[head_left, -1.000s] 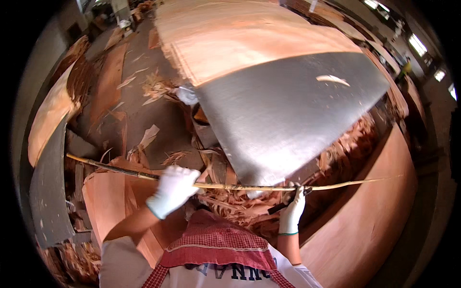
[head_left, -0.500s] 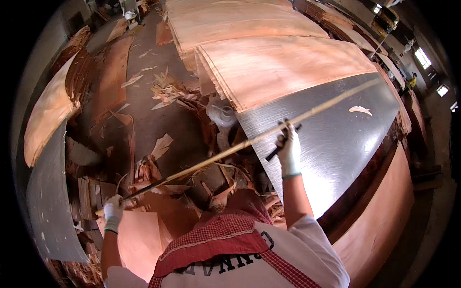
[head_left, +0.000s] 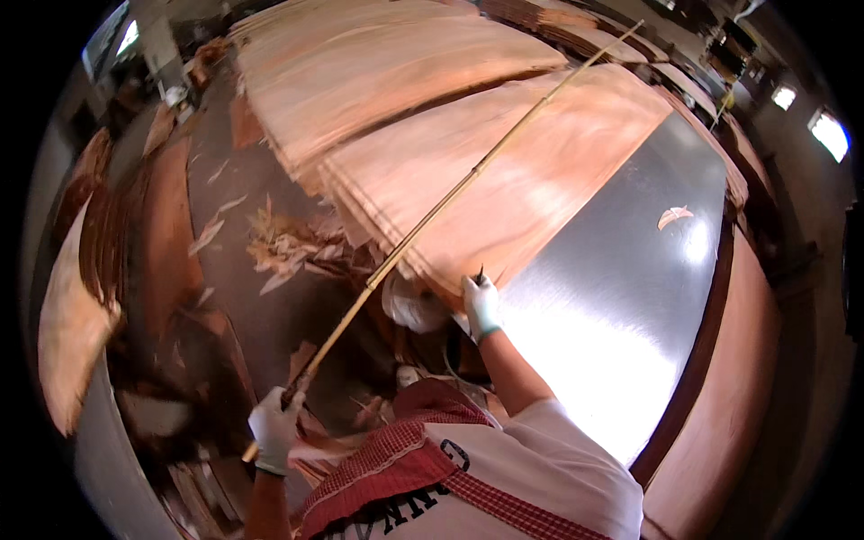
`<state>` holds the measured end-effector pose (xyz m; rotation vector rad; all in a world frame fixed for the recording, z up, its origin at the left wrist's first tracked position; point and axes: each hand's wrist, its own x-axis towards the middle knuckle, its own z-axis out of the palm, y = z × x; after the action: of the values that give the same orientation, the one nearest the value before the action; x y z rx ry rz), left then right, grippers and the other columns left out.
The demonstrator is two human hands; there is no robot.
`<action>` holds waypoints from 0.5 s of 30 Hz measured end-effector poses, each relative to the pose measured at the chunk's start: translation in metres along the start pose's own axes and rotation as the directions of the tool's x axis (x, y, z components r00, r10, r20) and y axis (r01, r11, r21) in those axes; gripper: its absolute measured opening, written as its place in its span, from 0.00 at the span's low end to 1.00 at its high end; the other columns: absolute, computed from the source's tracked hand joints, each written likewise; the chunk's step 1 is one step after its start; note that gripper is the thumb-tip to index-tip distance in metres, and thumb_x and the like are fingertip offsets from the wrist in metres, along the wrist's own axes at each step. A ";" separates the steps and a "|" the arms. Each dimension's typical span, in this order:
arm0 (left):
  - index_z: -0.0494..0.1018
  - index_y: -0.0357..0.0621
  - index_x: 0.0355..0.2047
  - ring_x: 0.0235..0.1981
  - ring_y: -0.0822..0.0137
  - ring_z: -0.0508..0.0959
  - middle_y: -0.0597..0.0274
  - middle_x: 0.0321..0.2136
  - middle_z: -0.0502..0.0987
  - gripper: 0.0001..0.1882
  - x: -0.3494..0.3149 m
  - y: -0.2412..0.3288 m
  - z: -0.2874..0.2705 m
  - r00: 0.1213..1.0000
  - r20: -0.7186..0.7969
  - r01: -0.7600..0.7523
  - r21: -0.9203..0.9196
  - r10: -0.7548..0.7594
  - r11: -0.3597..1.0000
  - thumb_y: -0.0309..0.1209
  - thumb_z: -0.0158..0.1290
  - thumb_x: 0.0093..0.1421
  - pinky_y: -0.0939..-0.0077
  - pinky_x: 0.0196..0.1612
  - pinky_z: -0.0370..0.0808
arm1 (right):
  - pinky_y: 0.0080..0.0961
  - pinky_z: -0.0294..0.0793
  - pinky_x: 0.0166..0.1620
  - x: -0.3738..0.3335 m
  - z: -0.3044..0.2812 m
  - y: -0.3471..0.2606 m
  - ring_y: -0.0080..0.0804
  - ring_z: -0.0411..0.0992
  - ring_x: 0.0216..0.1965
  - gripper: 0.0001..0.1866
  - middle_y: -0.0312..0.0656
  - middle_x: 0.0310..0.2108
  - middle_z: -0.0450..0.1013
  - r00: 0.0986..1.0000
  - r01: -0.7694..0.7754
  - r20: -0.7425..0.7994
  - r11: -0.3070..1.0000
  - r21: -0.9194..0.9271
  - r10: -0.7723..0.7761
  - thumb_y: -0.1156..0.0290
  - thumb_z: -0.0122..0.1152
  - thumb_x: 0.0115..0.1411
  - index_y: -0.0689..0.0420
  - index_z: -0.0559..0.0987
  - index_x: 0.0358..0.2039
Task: The person uses a knife to cut away damaged sections from wood veneer sheets and then applies tape and small veneer patches to repair the surfaces.
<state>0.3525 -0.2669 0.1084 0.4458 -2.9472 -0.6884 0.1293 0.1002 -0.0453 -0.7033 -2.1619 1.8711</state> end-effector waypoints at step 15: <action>0.68 0.43 0.32 0.20 0.72 0.73 0.66 0.22 0.72 0.10 0.379 0.121 0.126 0.474 0.800 0.255 -0.524 0.368 0.813 0.35 0.55 0.60 0.76 0.22 0.73 | 0.43 0.74 0.41 0.119 0.159 -0.195 0.54 0.74 0.37 0.14 0.54 0.33 0.76 0.947 0.316 0.140 0.920 -0.230 -0.290 0.62 0.51 0.60 0.55 0.78 0.41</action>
<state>-0.0593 -0.2235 0.0544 -0.1941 -3.1843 -2.3812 -0.0882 -0.0005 0.0961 -0.2890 -2.4348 1.5247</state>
